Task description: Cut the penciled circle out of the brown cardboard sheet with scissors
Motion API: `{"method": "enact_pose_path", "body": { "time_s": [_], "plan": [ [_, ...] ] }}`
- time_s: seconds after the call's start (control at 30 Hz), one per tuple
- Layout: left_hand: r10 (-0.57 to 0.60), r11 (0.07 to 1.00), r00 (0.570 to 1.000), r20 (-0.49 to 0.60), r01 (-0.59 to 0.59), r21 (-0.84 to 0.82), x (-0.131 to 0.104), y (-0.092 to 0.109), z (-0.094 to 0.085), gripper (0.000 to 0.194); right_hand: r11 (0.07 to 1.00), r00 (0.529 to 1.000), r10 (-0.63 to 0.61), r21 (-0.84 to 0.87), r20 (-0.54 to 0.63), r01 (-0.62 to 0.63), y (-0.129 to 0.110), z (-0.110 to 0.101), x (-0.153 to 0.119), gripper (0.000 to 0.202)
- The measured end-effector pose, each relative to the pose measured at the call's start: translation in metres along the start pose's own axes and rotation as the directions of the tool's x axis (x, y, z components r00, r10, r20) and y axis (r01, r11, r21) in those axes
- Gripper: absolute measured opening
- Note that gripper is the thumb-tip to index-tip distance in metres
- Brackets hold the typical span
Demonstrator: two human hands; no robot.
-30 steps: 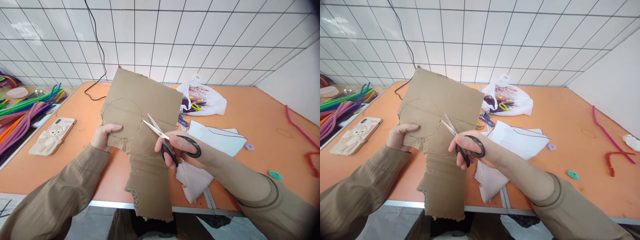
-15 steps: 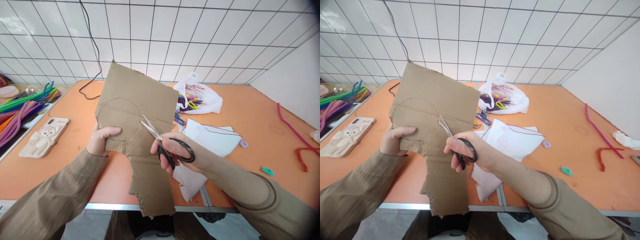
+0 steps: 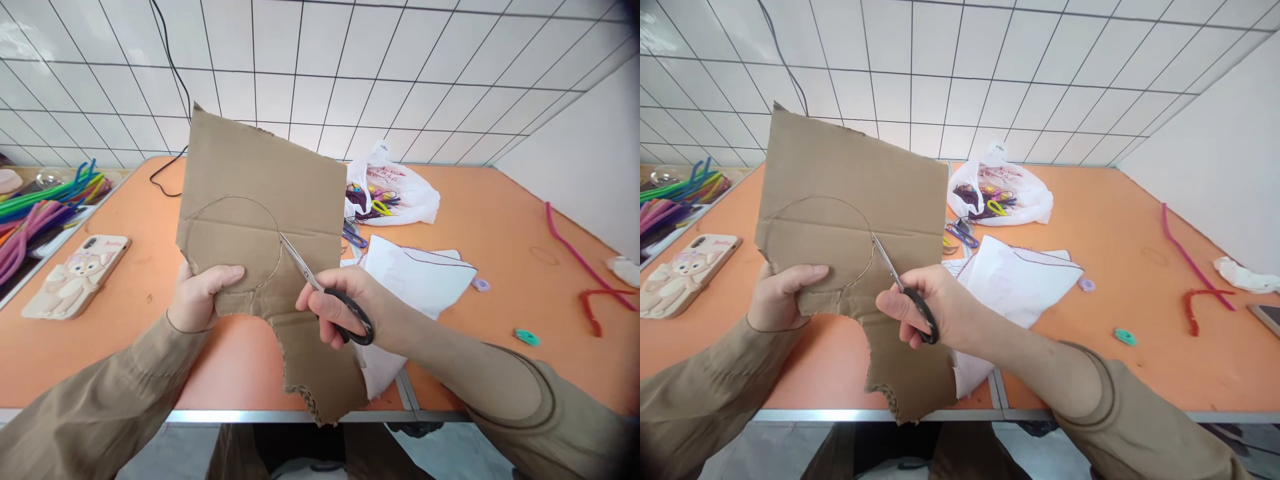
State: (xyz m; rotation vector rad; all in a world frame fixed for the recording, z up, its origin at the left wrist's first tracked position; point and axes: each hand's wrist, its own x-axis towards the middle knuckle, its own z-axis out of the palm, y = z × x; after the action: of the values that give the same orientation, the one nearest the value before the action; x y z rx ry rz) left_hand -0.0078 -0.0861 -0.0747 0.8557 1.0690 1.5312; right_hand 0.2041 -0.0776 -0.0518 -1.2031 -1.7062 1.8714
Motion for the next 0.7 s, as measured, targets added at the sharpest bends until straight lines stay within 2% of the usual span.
{"method": "enact_pose_path", "body": {
  "time_s": [0.27, 0.47, 0.6, 0.7],
  "plan": [
    [-0.002, 1.0, 1.0, 0.008, 0.002, 0.014, -0.001, 0.0, 0.0, 0.058, 0.993, 0.999, -0.03, -0.118, -0.017, 0.028, 0.002, -0.002, -0.002, 0.044],
    [-0.016, 1.0, 1.0, -0.014, 0.016, 0.018, 0.001, -0.003, 0.0, 0.058, 0.985, 0.995, -0.066, -0.165, -0.074, 0.053, 0.007, -0.006, 0.003, 0.04],
    [-0.023, 1.0, 0.999, -0.047, 0.023, 0.009, 0.006, -0.007, -0.002, 0.054, 0.989, 0.994, -0.07, -0.135, -0.079, 0.059, 0.008, -0.005, 0.009, 0.042],
    [-0.001, 0.999, 0.996, -0.084, -0.001, -0.034, 0.013, -0.01, -0.005, 0.05, 0.999, 1.0, -0.017, -0.047, -0.001, 0.017, 0.01, -0.005, 0.011, 0.044]
  ]
}}
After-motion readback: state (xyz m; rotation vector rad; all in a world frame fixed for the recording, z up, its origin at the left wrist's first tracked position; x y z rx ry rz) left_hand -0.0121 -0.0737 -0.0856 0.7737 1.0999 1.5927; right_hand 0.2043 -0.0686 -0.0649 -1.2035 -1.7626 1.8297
